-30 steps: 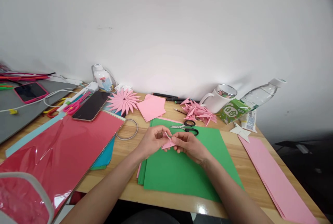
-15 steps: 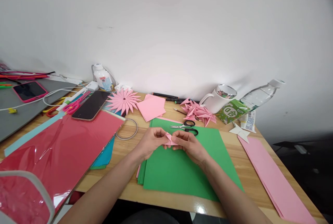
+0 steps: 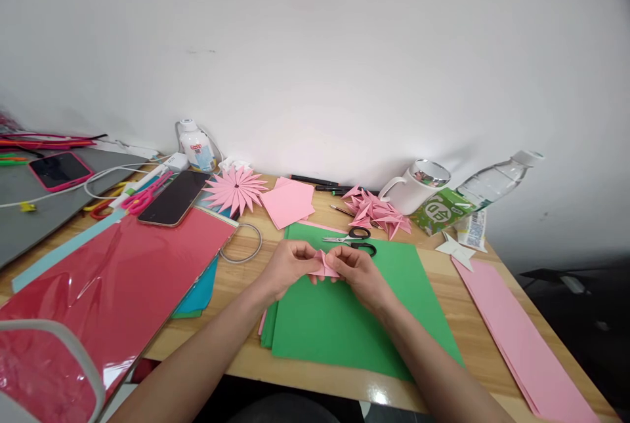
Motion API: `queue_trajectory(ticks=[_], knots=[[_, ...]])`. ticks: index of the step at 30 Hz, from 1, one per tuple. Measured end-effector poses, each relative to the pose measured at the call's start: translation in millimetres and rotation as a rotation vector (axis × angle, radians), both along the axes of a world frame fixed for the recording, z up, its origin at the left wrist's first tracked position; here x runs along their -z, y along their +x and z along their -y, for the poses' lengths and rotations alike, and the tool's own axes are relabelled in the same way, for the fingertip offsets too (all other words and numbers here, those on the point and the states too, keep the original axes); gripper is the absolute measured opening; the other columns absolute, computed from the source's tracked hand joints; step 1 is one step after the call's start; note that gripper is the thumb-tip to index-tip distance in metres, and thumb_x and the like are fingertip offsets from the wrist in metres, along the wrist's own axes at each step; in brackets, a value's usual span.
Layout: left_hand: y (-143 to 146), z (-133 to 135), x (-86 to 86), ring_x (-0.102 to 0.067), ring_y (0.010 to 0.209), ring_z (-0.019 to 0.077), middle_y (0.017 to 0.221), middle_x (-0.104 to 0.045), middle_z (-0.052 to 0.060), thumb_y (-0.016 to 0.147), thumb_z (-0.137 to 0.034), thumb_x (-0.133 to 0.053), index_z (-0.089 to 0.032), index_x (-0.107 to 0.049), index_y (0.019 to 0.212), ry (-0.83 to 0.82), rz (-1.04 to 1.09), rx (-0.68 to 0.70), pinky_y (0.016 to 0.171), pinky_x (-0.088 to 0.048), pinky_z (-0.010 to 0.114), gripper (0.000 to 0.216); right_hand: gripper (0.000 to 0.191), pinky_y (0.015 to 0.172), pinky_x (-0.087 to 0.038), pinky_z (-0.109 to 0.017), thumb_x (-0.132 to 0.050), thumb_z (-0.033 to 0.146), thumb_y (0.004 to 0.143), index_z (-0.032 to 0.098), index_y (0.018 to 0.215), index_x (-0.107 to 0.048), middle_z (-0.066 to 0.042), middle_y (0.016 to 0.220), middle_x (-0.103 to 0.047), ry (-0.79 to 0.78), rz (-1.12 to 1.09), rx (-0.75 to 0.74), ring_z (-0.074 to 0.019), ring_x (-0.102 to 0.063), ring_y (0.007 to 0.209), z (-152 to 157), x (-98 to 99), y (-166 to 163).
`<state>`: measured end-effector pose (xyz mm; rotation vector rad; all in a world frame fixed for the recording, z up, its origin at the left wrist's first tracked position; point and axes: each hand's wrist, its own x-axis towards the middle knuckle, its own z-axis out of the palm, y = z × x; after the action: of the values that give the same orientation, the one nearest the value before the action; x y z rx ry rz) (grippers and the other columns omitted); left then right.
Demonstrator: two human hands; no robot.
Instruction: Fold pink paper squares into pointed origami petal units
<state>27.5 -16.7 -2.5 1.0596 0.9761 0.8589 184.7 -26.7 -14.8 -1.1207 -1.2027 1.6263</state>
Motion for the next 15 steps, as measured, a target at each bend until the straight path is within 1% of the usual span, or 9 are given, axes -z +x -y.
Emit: queue_trajectory(ticks=[2, 5, 8, 11, 15], knots=[[-0.5, -1.0, -0.2, -0.052, 0.042, 0.0082, 0.051, -0.061, 0.000, 0.060, -0.022, -0.070, -0.011, -0.057, 0.056, 0.005, 0.006, -0.048, 0.046, -0.040, 0.021, 0.018, 0.036, 0.058, -0.045, -0.025, -0.069, 0.051, 0.067, 0.016, 0.071, -0.058, 0.000, 0.065, -0.060, 0.027, -0.023, 0.031, -0.0121, -0.054, 0.060, 0.8, -0.6, -1.1], [-0.6, -1.7, 0.3, -0.052, 0.043, 0.0079, 0.051, -0.060, -0.001, 0.060, -0.024, -0.072, -0.011, -0.057, 0.056, -0.003, 0.016, -0.103, 0.046, -0.042, 0.021, 0.020, 0.036, 0.061, -0.049, -0.027, -0.071, 0.048, 0.066, 0.017, 0.081, -0.059, -0.001, 0.075, -0.062, 0.078, -0.031, 0.011, -0.0136, -0.057, 0.066, 1.1, -0.8, -0.7], [0.5, -1.1, 1.7, -0.054, 0.045, 0.0102, 0.051, -0.058, -0.001, 0.060, -0.028, -0.073, -0.012, -0.056, 0.057, -0.007, 0.017, -0.076, 0.042, -0.043, 0.021, 0.023, 0.033, 0.057, -0.049, -0.025, -0.072, 0.045, 0.065, 0.016, 0.074, -0.059, 0.000, 0.069, -0.059, 0.100, 0.032, 0.046, -0.0115, -0.055, 0.061, 0.8, 0.0, -1.2], [2.1, -0.1, 3.0, -0.055, 0.043, 0.0119, 0.048, -0.055, -0.002, 0.060, -0.028, -0.073, -0.013, -0.054, 0.056, 0.000, 0.017, -0.072, 0.036, -0.040, 0.020, 0.025, 0.036, 0.052, -0.049, -0.025, -0.069, 0.049, 0.067, 0.015, 0.069, -0.058, 0.001, 0.063, -0.056, 0.082, 0.051, 0.102, -0.0107, -0.052, 0.056, 0.9, 0.6, -4.0], [2.8, 1.0, 3.2, -0.054, 0.040, 0.0100, 0.047, -0.055, -0.002, 0.061, -0.028, -0.073, -0.012, -0.054, 0.056, 0.012, 0.022, -0.087, 0.037, -0.041, 0.019, 0.026, 0.035, 0.051, -0.050, -0.024, -0.071, 0.048, 0.065, 0.015, 0.070, -0.059, 0.000, 0.064, -0.059, 0.073, 0.025, 0.088, -0.0114, -0.054, 0.057, 1.6, 0.5, -5.7]])
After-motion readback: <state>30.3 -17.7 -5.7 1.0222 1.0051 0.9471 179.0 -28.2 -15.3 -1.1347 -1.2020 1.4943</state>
